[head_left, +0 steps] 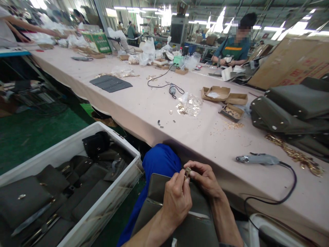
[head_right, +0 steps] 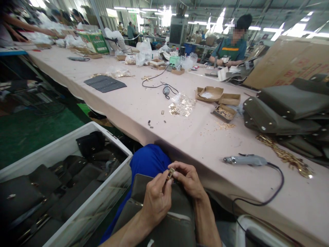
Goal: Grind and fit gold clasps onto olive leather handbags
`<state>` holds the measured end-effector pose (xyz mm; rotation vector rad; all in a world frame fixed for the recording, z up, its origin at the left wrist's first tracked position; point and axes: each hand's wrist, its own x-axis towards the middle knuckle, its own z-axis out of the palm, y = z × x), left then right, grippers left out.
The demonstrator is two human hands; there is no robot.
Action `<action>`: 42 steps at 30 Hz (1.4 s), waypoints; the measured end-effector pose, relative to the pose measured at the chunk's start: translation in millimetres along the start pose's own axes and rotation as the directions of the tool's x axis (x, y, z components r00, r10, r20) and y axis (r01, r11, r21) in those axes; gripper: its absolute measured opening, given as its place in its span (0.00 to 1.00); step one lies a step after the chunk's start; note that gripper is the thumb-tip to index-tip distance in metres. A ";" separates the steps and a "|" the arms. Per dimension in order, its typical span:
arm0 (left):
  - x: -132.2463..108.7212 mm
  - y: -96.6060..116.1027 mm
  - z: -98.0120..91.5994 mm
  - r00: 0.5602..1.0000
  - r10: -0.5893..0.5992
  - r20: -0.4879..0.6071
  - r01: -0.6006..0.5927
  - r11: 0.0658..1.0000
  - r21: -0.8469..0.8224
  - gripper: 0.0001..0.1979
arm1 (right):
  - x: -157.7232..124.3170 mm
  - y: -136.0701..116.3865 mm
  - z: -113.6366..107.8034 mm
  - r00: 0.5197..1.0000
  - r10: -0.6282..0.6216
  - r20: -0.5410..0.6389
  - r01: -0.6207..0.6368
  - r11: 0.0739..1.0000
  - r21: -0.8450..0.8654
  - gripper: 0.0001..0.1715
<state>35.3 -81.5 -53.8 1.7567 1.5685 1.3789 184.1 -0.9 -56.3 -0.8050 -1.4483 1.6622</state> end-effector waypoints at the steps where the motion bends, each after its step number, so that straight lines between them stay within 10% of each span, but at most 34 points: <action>1: 0.5 0.3 -0.3 1.000 -0.008 0.003 0.008 1.000 0.001 0.14 | -0.3 0.5 -0.1 1.000 -0.002 -0.019 0.002 1.000 -0.019 0.15; 21: 6.2 6.9 -8.0 0.995 -0.099 -0.006 0.098 0.992 -0.080 0.14 | -3.9 -22.2 15.1 0.986 -0.159 -0.050 0.125 0.906 -0.403 0.12; 27: 10.5 0.3 -20.4 0.828 -0.403 0.390 0.557 0.678 -0.480 0.28 | -6.6 -34.3 31.2 0.965 -0.260 -0.013 0.229 0.872 -0.433 0.12; 42: 15.2 -7.5 -18.6 0.810 -0.518 0.274 0.580 0.639 -0.505 0.35 | 2.8 -32.7 57.0 0.908 -0.344 -0.238 0.146 0.794 -0.590 0.09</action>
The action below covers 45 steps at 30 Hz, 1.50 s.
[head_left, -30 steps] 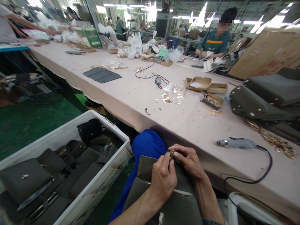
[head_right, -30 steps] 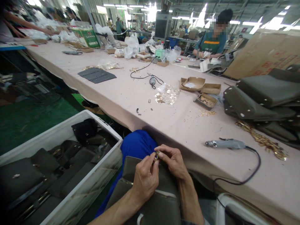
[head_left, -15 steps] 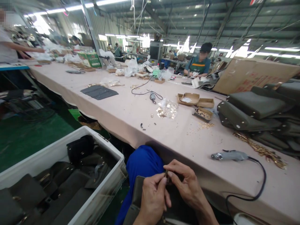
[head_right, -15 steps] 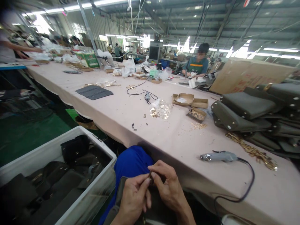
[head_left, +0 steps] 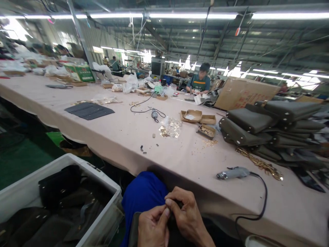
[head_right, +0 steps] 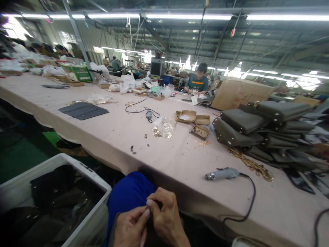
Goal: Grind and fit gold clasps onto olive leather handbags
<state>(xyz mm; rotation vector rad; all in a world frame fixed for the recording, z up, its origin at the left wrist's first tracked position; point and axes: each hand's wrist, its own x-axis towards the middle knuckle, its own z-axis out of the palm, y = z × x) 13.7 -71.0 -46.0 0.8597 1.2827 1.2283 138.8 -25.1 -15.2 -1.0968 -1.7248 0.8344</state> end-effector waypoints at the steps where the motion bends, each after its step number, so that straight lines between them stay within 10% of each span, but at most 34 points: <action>1: 1.4 -2.9 -0.3 1.000 0.012 -0.016 -0.012 1.000 0.018 0.34 | 0.4 2.0 0.8 1.000 0.007 -0.002 -0.007 1.000 0.002 0.09; 11: 13.2 -17.0 1.5 0.975 0.208 -0.084 -0.194 0.970 0.145 0.27 | 2.5 21.6 -0.2 0.992 0.093 0.080 -0.099 0.992 0.081 0.14; 20: 15.4 -20.3 11.6 0.999 0.046 0.000 -0.045 0.991 0.123 0.35 | -4.2 12.7 -12.8 0.994 0.107 0.035 -0.109 0.992 0.062 0.15; 24: 14.7 -22.4 16.4 0.998 0.056 -0.010 -0.055 0.996 0.076 0.35 | -8.6 32.6 -53.6 0.964 0.110 -0.241 -0.128 0.990 -0.062 0.22; 30: 3.2 -10.3 16.7 0.996 0.084 0.023 -0.084 0.996 0.014 0.33 | 5.6 74.2 -156.8 0.743 0.085 -0.664 -0.508 0.718 -0.476 0.25; 38: 1.7 -12.3 20.3 0.992 0.099 0.072 -0.100 0.995 0.007 0.34 | 64.3 91.3 -146.1 0.955 0.089 -0.284 -0.274 0.635 -0.723 0.28; 45: -2.8 0.0 27.4 0.994 0.078 0.080 -0.084 0.994 0.071 0.37 | 152.9 117.1 -114.9 0.954 0.265 -0.143 -0.270 0.544 -0.795 0.46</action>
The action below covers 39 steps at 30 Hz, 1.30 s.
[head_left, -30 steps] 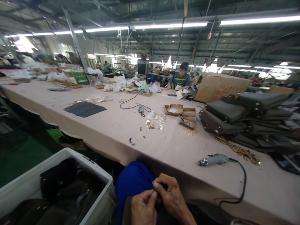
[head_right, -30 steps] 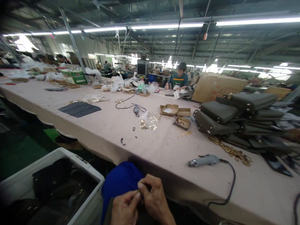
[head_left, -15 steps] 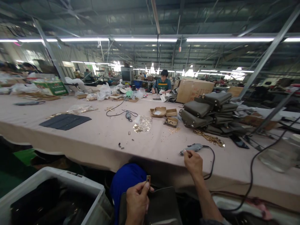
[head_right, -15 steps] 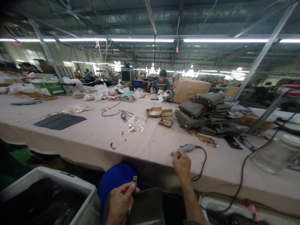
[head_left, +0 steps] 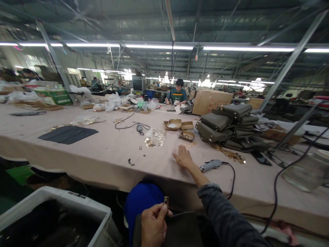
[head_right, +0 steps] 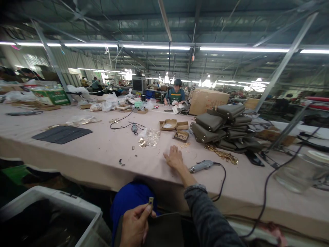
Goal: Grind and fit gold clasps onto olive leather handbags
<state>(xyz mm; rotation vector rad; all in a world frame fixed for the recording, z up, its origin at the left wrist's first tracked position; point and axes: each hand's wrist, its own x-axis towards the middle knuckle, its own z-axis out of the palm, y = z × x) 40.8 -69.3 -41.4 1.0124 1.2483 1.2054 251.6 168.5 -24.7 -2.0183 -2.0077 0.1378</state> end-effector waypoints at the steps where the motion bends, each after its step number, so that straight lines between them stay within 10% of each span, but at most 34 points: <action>1: 0.0 2.0 0.6 1.000 -0.002 0.004 0.002 1.000 -0.003 0.37 | 9.9 -4.6 4.7 1.000 0.004 0.031 -0.004 1.000 -0.008 0.47; 17: 7.2 7.4 -17.3 1.000 0.020 0.024 -0.021 0.999 0.037 0.34 | 9.3 12.6 32.4 0.943 0.327 0.053 -0.321 0.942 -0.098 0.54; 27: 0.3 14.9 -18.9 1.000 0.024 0.015 -0.025 0.996 0.080 0.34 | -0.5 -46.9 50.2 0.983 0.145 0.116 -0.136 0.988 -0.077 0.53; 39: 2.1 2.1 -19.1 0.999 0.017 0.042 -0.018 1.000 0.019 0.34 | -16.0 5.7 19.7 0.970 0.241 0.039 -0.236 0.966 -0.102 0.49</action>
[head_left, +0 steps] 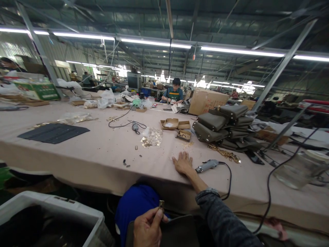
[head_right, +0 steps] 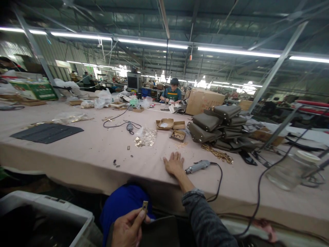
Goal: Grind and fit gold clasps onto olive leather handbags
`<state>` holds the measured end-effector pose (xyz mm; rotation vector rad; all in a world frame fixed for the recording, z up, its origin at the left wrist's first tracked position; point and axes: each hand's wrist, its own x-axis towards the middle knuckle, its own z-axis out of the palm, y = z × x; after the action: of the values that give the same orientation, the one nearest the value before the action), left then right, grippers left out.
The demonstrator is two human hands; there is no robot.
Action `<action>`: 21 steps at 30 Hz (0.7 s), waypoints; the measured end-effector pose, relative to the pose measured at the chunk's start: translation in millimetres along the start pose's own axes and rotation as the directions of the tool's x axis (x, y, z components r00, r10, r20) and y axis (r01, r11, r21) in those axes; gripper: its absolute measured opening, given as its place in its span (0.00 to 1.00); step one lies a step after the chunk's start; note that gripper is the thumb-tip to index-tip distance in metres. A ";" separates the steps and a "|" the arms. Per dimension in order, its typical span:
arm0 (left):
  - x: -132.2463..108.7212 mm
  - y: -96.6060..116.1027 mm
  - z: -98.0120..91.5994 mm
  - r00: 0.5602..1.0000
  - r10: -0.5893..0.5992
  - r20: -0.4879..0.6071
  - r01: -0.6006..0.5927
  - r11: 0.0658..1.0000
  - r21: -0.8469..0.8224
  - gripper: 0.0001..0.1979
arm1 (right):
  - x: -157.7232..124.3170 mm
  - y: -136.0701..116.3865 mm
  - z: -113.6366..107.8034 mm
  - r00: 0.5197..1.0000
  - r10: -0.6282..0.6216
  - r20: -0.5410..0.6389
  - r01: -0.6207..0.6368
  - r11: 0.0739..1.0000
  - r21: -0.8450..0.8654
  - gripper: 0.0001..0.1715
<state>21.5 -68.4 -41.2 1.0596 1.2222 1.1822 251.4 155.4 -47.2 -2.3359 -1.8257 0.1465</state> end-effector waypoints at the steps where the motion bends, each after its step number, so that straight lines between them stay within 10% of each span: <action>1: 0.4 -1.1 0.7 1.000 -0.001 0.004 0.001 1.000 0.000 0.33 | -2.7 -1.1 -4.0 1.000 -0.025 -0.018 0.025 1.000 0.004 0.47; 8: 4.1 -8.5 2.6 1.000 -0.019 0.012 0.019 1.000 -0.025 0.32 | -38.3 55.8 -61.1 0.904 0.256 -0.342 -0.239 0.967 0.093 0.39; 13: 5.6 -10.2 3.7 0.999 -0.037 0.018 0.038 0.999 -0.035 0.33 | -54.6 111.8 -71.4 0.815 0.499 -0.294 -0.443 0.864 0.238 0.51; 21: 3.3 -16.8 15.7 0.998 -0.053 0.026 0.056 0.991 -0.118 0.29 | -23.9 116.9 -53.6 0.715 0.665 -0.215 -0.411 0.649 0.641 0.53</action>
<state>38.4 -66.5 -57.1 0.9431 1.1424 1.1826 366.7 100.8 -18.3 -2.1629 -0.6676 0.1796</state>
